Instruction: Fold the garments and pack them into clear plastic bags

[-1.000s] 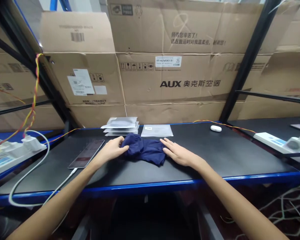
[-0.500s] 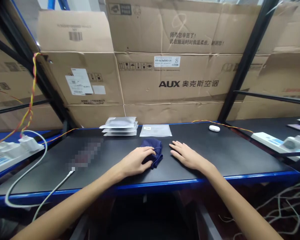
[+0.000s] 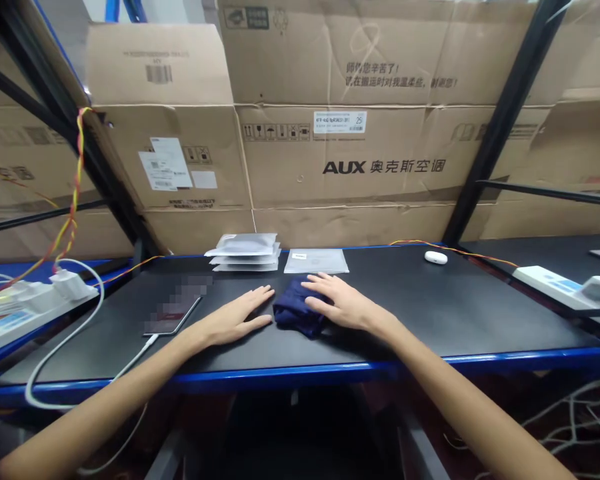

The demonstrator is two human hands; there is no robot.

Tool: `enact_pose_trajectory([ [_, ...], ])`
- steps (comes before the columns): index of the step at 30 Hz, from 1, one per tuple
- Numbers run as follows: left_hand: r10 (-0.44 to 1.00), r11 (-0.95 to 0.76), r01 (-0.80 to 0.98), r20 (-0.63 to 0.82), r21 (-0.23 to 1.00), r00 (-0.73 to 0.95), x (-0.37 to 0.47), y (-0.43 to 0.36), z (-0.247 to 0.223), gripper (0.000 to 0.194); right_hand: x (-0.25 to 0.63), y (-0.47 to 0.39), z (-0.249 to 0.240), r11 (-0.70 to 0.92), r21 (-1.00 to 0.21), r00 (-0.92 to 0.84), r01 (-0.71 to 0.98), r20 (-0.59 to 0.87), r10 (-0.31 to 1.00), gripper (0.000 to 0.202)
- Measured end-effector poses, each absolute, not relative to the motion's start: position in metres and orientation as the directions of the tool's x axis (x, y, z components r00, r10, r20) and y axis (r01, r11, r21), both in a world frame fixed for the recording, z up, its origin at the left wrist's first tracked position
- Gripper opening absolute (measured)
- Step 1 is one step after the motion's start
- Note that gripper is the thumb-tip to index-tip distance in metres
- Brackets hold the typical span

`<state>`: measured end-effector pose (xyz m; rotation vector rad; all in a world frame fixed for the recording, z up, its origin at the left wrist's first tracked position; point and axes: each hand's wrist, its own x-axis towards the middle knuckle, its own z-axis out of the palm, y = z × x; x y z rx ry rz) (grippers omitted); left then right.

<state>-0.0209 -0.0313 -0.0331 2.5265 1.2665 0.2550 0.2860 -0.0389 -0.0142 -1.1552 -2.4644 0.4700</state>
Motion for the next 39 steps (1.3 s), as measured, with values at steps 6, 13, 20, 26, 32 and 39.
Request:
enact_pose_trajectory([
  [6,0.789,-0.595,0.754,0.022,0.277,0.615,-0.020,-0.022,-0.037,0.075,0.266,-0.016,-0.013,0.678,-0.423,-0.759,0.601,-0.035,0.650,0.075],
  [13,0.772,-0.618,0.729,0.050,0.293,0.634,-0.011,0.000,-0.043,0.070,0.281,-0.010,-0.025,0.730,-0.384,-0.779,0.565,0.044,0.626,0.067],
  [20,0.724,-0.682,0.670,0.136,0.295,0.677,0.009,0.042,-0.052,0.059,0.292,-0.012,-0.022,0.684,-0.424,-0.761,0.594,-0.022,0.648,0.062],
  [26,0.655,-0.755,0.609,0.319,0.242,0.685,0.016,0.045,-0.049,0.051,0.293,-0.009,-0.018,0.660,-0.447,-0.747,0.604,-0.029,0.664,0.076],
  [32,0.670,-0.731,0.647,0.409,0.218,0.620,0.014,0.046,-0.047,0.034,0.298,-0.012,-0.019,0.640,-0.471,-0.727,0.607,-0.006,0.686,0.086],
  [39,0.682,-0.726,0.620,0.426,0.296,0.595,0.011,0.053,-0.046,0.018,0.306,-0.008,-0.021,0.703,-0.464,-0.720,0.539,0.179,0.670,0.074],
])
